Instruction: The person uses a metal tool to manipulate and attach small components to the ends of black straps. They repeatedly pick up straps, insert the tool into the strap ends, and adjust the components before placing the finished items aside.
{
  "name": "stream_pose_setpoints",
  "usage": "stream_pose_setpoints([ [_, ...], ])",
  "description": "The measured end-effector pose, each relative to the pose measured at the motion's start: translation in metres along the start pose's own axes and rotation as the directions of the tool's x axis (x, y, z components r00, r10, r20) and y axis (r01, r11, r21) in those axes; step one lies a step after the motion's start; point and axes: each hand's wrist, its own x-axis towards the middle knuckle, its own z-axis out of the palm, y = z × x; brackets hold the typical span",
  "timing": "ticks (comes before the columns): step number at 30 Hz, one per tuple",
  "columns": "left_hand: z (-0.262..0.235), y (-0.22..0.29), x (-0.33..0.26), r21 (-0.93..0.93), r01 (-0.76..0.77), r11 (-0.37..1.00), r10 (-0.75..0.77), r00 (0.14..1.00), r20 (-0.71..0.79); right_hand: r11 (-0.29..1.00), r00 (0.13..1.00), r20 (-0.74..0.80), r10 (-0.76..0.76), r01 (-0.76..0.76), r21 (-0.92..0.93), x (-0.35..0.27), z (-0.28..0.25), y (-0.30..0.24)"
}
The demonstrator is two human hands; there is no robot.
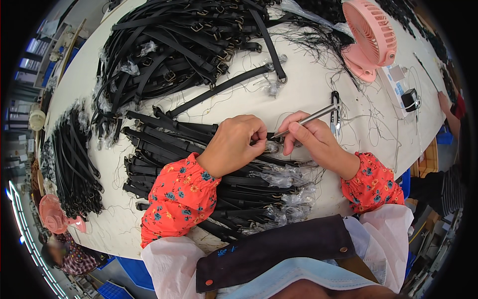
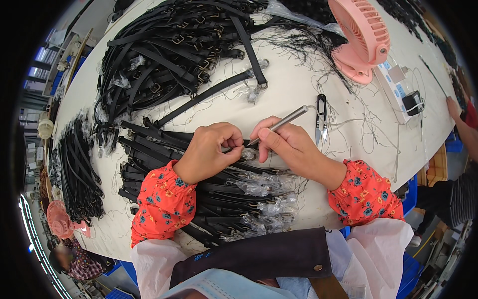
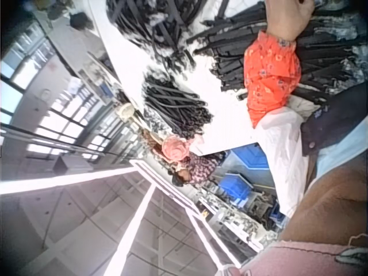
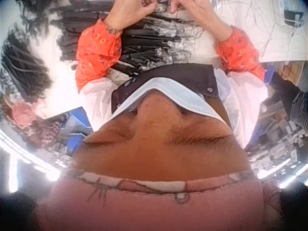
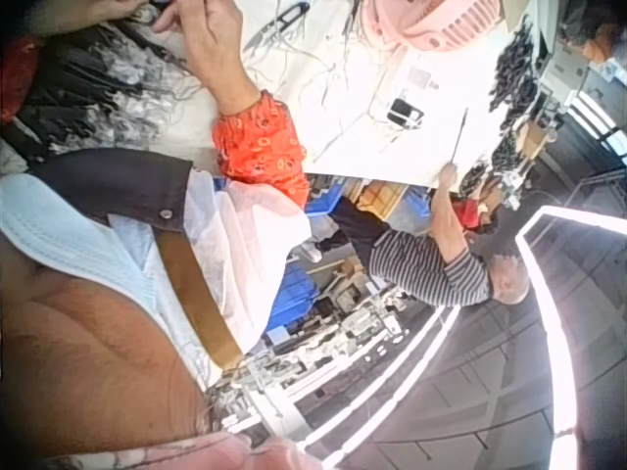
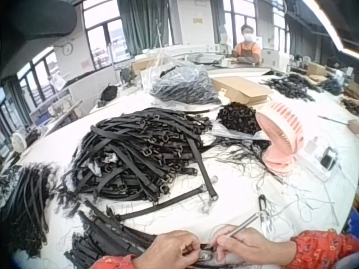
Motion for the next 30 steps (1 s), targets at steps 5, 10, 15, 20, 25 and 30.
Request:
stream_pose_setpoints([
  [5, -0.001, 0.0, 0.0, -0.012, 0.007, 1.0, -0.007, 1.0, 0.017, 1.0, 1.0, -0.001, -0.005, 0.005, 0.019, 0.0, 0.0, 0.002],
  [10, -0.001, 0.0, 0.0, -0.013, 0.007, 1.0, -0.007, 1.0, 0.012, 1.0, 1.0, 0.002, 0.0, 0.0, 0.002, 0.0, 0.0, 0.0],
  [15, -0.002, 0.002, 0.0, -0.022, 0.022, 1.0, -0.022, 1.0, 0.002, 1.0, 1.0, 0.013, -0.005, 0.005, 0.0, 0.001, 0.0, 0.0],
  [20, -0.006, 0.0, 0.001, -0.099, 0.093, 0.991, -0.093, 0.996, 0.007, 1.0, 1.0, 0.008, -0.025, 0.025, -0.015, 0.001, -0.001, 0.003],
  [25, -0.016, -0.009, 0.0, -0.154, 0.146, 0.977, -0.135, 0.987, 0.083, 0.994, 0.999, -0.033, 0.036, -0.033, 0.102, -0.001, -0.001, 0.001],
  [30, -0.015, -0.003, -0.001, -0.14, 0.031, 0.99, -0.016, 0.994, 0.107, 0.995, 0.998, -0.054, -0.019, 0.024, 0.1, 0.001, -0.005, 0.01],
])
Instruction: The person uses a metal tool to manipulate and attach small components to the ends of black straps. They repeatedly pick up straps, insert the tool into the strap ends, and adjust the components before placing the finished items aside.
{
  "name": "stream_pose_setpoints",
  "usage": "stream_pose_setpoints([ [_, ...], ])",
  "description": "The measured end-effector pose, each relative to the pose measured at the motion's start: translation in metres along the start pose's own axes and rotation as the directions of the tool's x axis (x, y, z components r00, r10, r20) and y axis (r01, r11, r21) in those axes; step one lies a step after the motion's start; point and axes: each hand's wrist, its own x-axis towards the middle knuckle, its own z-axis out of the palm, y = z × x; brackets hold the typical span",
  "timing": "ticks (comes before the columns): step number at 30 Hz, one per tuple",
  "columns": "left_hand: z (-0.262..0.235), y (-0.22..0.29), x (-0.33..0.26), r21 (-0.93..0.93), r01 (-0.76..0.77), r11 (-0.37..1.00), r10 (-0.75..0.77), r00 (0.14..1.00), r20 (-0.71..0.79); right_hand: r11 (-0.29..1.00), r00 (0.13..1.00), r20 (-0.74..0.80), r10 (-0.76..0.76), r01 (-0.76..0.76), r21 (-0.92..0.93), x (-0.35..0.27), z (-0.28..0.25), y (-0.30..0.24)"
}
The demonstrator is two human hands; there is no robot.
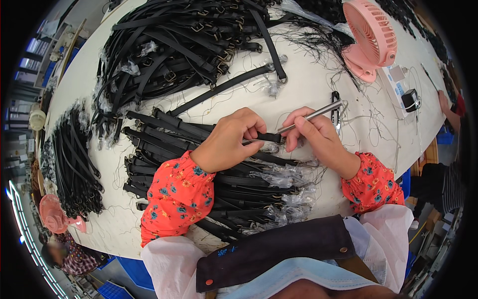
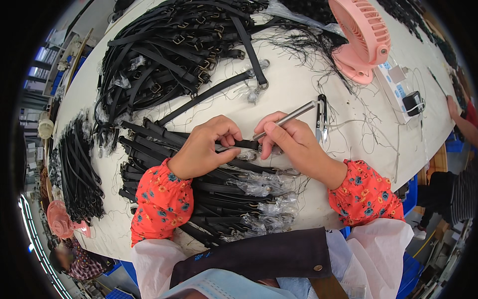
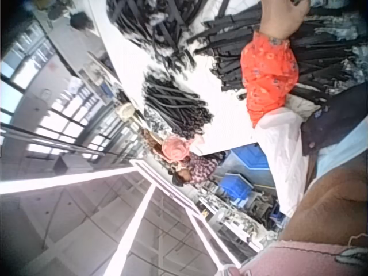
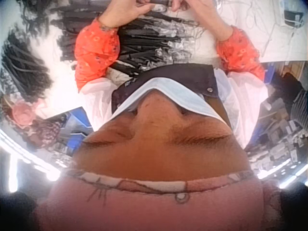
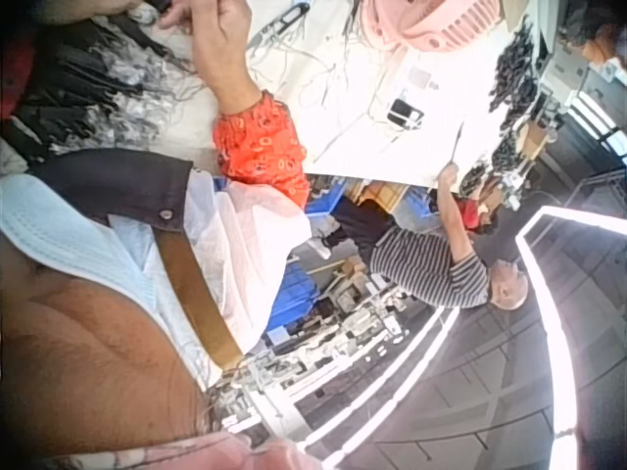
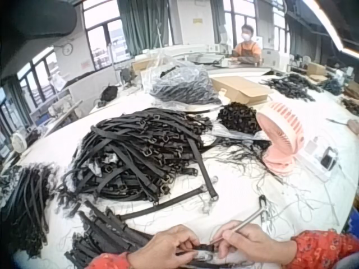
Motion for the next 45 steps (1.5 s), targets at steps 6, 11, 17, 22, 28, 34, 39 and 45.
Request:
stream_pose_setpoints([
  [6, 0.011, 0.0, -0.001, 0.115, -0.046, 0.992, 0.049, 0.999, -0.022, 0.999, 0.999, 0.021, 0.026, -0.026, 0.022, -0.001, 0.002, -0.005],
  [11, 0.013, 0.0, 0.0, 0.186, -0.1, 0.977, 0.105, 0.994, -0.017, 0.999, 0.998, 0.055, 0.035, -0.034, -0.023, 0.0, 0.005, -0.01],
  [17, 0.015, -0.003, 0.0, 0.207, -0.101, 0.973, 0.107, 0.994, -0.016, 0.996, 0.998, 0.064, 0.023, -0.018, -0.088, 0.0, 0.005, -0.011],
  [22, 0.013, -0.003, 0.001, 0.206, -0.089, 0.975, 0.094, 0.995, -0.016, 0.995, 0.998, 0.055, 0.028, -0.023, -0.094, -0.001, 0.006, -0.013],
  [28, 0.009, -0.005, -0.001, 0.114, -0.021, 0.993, 0.026, 0.999, -0.042, 0.995, 0.996, 0.08, 0.026, -0.019, -0.097, -0.001, 0.005, -0.011],
  [34, 0.005, -0.005, 0.0, 0.108, -0.029, 0.994, 0.032, 0.999, -0.028, 0.991, 0.992, 0.125, -0.023, 0.04, -0.131, 0.001, 0.004, -0.008],
  [39, 0.005, -0.006, 0.0, 0.1, -0.031, 0.995, 0.034, 0.999, -0.032, 0.998, 0.99, 0.139, 0.013, -0.004, -0.062, 0.0, 0.007, -0.007],
  [45, 0.004, -0.007, 0.0, 0.103, -0.019, 0.995, 0.022, 0.999, -0.031, 0.999, 0.988, 0.152, 0.036, -0.033, -0.02, 0.0, 0.007, -0.005],
])
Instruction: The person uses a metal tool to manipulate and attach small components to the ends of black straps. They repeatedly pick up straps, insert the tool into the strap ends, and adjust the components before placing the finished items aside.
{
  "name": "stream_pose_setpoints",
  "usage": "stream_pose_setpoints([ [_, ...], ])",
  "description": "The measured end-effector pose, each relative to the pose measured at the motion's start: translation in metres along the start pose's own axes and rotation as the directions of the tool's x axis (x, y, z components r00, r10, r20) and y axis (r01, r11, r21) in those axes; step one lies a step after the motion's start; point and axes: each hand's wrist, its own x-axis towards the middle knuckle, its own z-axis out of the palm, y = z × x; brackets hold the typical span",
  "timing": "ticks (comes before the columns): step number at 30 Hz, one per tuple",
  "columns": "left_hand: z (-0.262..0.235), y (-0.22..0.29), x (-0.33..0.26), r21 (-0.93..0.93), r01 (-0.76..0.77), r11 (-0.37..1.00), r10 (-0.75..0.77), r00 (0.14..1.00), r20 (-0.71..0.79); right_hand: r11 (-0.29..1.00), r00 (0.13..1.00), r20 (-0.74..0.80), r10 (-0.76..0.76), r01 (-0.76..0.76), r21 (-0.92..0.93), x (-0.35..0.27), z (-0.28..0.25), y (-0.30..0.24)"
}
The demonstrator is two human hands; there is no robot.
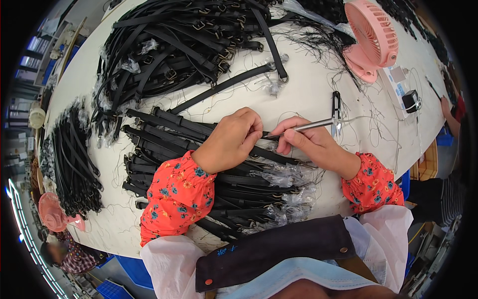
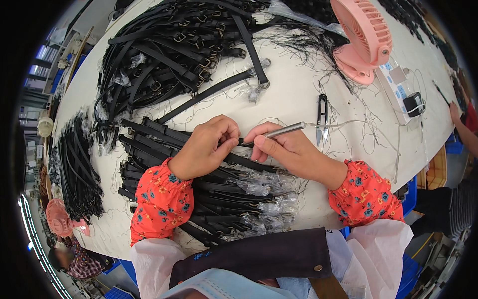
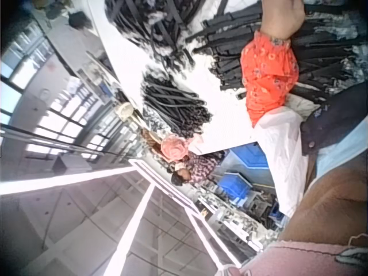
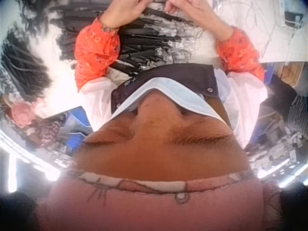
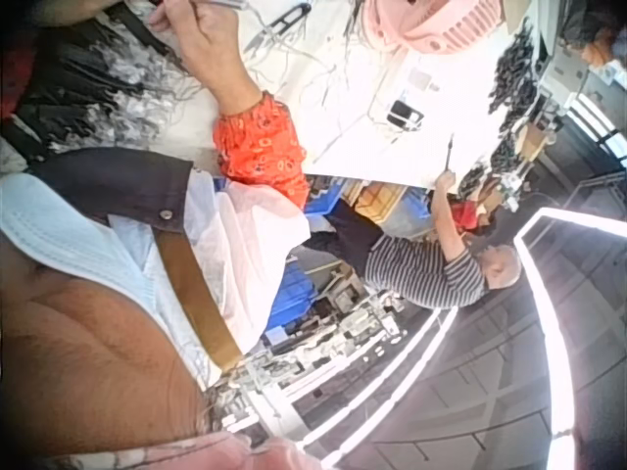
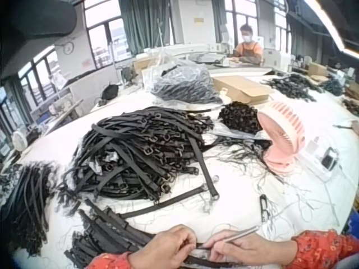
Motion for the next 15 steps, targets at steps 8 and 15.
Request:
stream_pose_setpoints([
  [8, 0.0004, -0.0006, 0.0001, -0.005, 0.015, 1.0, -0.015, 1.0, 0.002, 1.0, 1.0, 0.007, -0.019, 0.02, -0.02, 0.0006, -0.0006, 0.0013],
  [15, -0.0008, -0.0001, 0.0, -0.023, 0.024, 0.999, -0.024, 1.0, 0.003, 1.0, 1.0, 0.004, -0.018, 0.018, -0.016, 0.0005, -0.0003, 0.001],
])
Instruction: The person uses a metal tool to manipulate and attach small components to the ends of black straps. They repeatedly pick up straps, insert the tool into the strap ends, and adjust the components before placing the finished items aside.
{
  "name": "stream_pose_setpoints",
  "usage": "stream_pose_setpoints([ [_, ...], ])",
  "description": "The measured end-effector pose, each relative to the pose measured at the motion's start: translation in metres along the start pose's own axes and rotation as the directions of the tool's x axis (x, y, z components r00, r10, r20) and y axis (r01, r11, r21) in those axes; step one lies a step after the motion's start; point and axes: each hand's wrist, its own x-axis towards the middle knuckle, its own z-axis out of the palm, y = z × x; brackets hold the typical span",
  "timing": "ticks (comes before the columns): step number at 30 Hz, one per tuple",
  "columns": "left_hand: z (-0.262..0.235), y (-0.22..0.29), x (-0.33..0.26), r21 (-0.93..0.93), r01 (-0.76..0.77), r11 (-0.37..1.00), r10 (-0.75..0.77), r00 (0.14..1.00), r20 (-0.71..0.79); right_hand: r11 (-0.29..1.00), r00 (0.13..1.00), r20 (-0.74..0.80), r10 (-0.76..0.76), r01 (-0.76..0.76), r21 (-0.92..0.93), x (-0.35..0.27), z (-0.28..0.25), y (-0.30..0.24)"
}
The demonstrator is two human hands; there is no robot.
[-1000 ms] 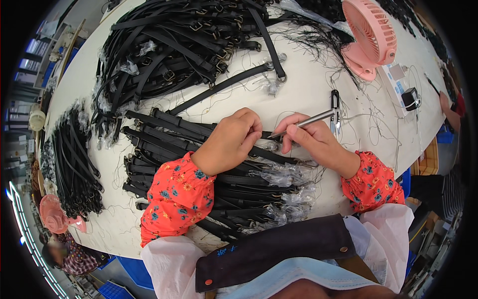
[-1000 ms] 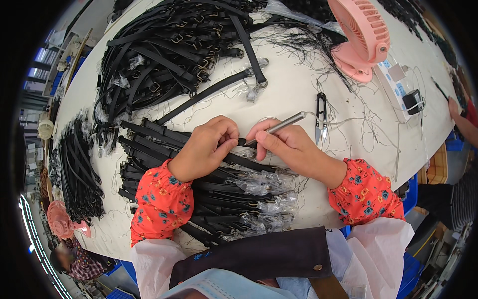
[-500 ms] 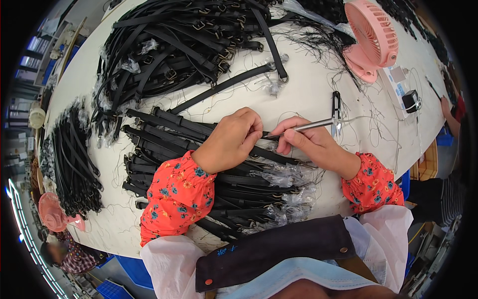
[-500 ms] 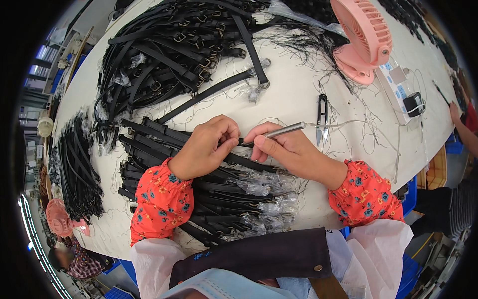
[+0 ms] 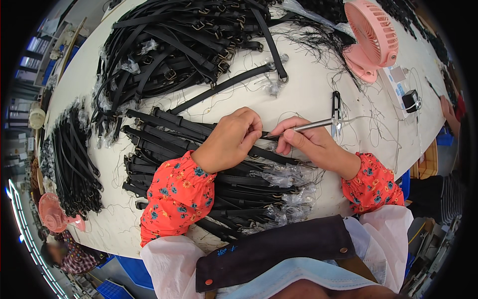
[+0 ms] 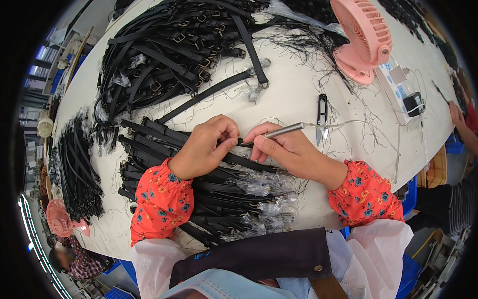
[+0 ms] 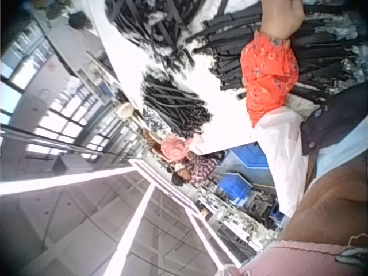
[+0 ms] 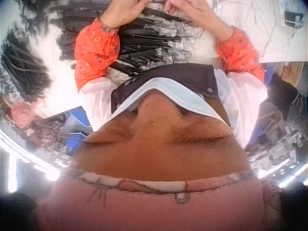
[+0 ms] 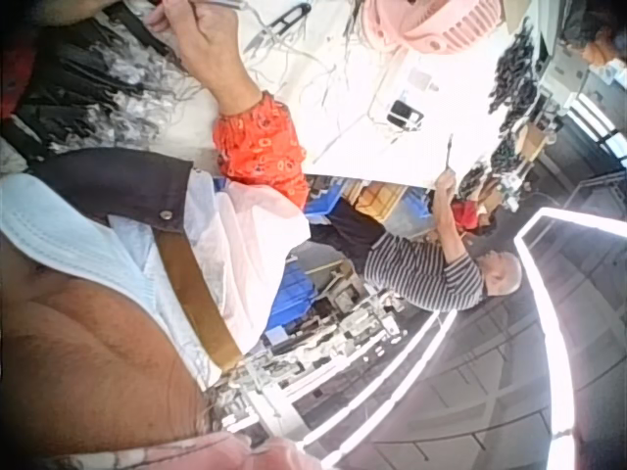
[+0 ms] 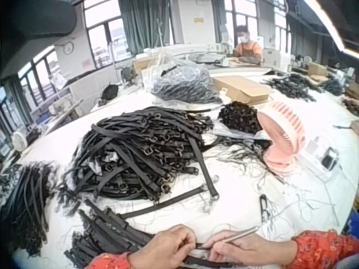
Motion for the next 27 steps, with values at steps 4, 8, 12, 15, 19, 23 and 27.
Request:
stream_pose_setpoints([
  [4, 0.0, 0.0, 0.0, -0.001, 0.011, 1.0, -0.011, 1.0, 0.003, 1.0, 1.0, -0.001, 0.004, -0.004, 0.008, 0.0, 0.001, -0.002],
  [8, -0.001, -0.001, 0.0, -0.011, 0.003, 1.0, -0.003, 1.0, 0.006, 1.0, 1.0, -0.004, 0.003, -0.003, 0.008, 0.0, 0.0, 0.0],
  [12, 0.0, -0.002, 0.0, -0.023, 0.0, 1.0, 0.0, 1.0, 0.005, 0.999, 1.0, -0.007, -0.01, 0.011, 0.032, -0.001, 0.001, -0.001],
  [15, -0.001, -0.002, 0.0, -0.064, 0.046, 0.997, -0.046, 0.999, 0.007, 0.996, 0.999, -0.019, -0.03, 0.032, 0.078, -0.002, -0.001, 0.0],
  [19, 0.0, -0.007, 0.0, -0.249, 0.167, 0.954, -0.168, 0.986, 0.019, 0.995, 0.99, -0.11, -0.092, 0.096, 0.032, -0.003, 0.0, 0.0],
  [23, -0.003, -0.008, 0.001, -0.312, 0.163, 0.936, -0.177, 0.984, -0.019, 0.928, 0.947, -0.15, -0.285, 0.234, -0.291, 0.0, 0.003, 0.006],
  [27, -0.006, -0.004, 0.002, -0.406, 0.19, 0.894, -0.22, 0.975, -0.028, 0.562, 0.866, 0.016, -0.499, 0.338, -0.755, 0.005, -0.001, 0.003],
])
